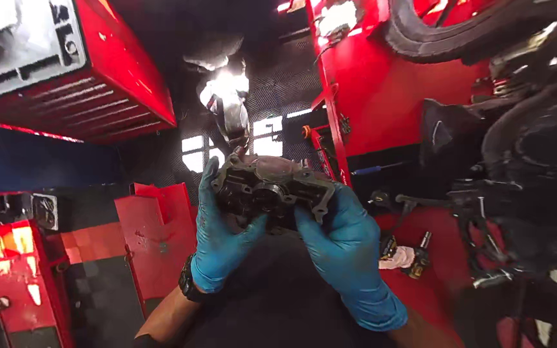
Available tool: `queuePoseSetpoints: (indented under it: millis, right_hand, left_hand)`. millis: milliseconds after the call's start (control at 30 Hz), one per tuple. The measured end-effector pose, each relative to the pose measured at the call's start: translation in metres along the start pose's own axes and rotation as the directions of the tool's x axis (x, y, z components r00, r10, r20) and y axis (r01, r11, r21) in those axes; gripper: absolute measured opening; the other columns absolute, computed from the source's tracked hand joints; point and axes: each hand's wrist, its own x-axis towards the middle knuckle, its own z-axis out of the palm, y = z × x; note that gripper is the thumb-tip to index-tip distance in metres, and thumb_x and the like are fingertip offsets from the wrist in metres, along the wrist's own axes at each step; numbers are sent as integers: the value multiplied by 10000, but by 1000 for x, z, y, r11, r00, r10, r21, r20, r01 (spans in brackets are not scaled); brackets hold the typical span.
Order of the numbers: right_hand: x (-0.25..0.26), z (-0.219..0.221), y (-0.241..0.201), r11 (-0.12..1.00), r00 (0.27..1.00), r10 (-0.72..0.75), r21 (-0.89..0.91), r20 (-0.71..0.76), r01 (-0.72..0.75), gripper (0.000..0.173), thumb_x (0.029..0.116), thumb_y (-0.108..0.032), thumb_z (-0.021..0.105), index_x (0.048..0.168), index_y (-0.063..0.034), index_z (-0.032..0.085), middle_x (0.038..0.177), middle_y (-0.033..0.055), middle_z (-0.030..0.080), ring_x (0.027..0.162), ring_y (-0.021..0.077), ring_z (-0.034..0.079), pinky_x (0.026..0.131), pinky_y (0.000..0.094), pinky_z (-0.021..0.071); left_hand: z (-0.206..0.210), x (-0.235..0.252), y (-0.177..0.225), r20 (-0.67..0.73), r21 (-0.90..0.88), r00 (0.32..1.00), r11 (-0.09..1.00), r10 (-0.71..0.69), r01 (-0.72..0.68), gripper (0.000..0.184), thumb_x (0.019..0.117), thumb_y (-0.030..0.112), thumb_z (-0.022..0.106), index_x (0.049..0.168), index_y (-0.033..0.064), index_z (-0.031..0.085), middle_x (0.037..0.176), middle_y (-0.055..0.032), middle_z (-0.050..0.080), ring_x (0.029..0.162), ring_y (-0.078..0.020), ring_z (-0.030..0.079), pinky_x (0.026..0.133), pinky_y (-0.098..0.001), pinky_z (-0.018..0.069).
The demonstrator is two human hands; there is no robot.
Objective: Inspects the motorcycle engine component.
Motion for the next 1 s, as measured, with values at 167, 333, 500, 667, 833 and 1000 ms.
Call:
queuePoseSetpoints:
  millis: [167,333,500,667,833,1000]
  right_hand:
    - [-7,25,-10,999,997,-28,-36,74,31,387,894,19,650,1254,131,564,1166,122,707,1087,72,685,956,242,588]
    - [-9,39,-15,999,992,-38,-21,123,41,376,889,31,648,1248,114,574,1153,117,707,1077,88,687,955,251,588]
    - [-7,42,-21,998,987,-55,-5,152,56,384,884,44,643,1252,126,565,1156,119,707,1077,80,689,951,242,592]
    - [-1,37,-22,996,985,-87,-11,150,89,391,879,45,641,1252,133,566,1158,128,706,1082,82,687,954,239,587]
    - [7,28,-21,996,985,-88,-7,149,90,388,881,41,643,1254,120,569,1151,115,709,1061,79,691,934,237,594]
    - [20,19,-18,996,986,-87,-16,140,90,380,885,36,638,1251,112,574,1139,114,711,1044,80,698,917,238,602]
  left_hand:
    - [-27,-16,-9,-49,-83,995,993,-83,79,923,820,149,789,1506,-154,251,1499,-261,457,1361,-213,530,1136,-344,484]
    - [-41,-23,-11,-96,-141,988,984,-119,105,931,808,115,817,1517,-126,266,1490,-232,484,1342,-221,551,1126,-353,503]
    - [-44,-27,-8,-142,-170,981,979,-135,110,1043,727,179,905,1511,-109,280,1459,-218,504,1315,-209,566,1107,-349,517]
    - [-44,-23,-5,-111,-210,987,974,-116,91,892,810,64,773,1508,-127,251,1459,-220,499,1317,-215,568,1101,-354,523]
    - [-34,-15,-4,-123,-182,988,981,-89,66,997,746,169,882,1491,-118,285,1437,-210,516,1302,-190,572,1100,-334,518]
    - [-25,-1,-4,-106,-175,993,984,-43,24,879,838,139,779,1481,-162,262,1448,-240,501,1317,-190,563,1116,-328,501]
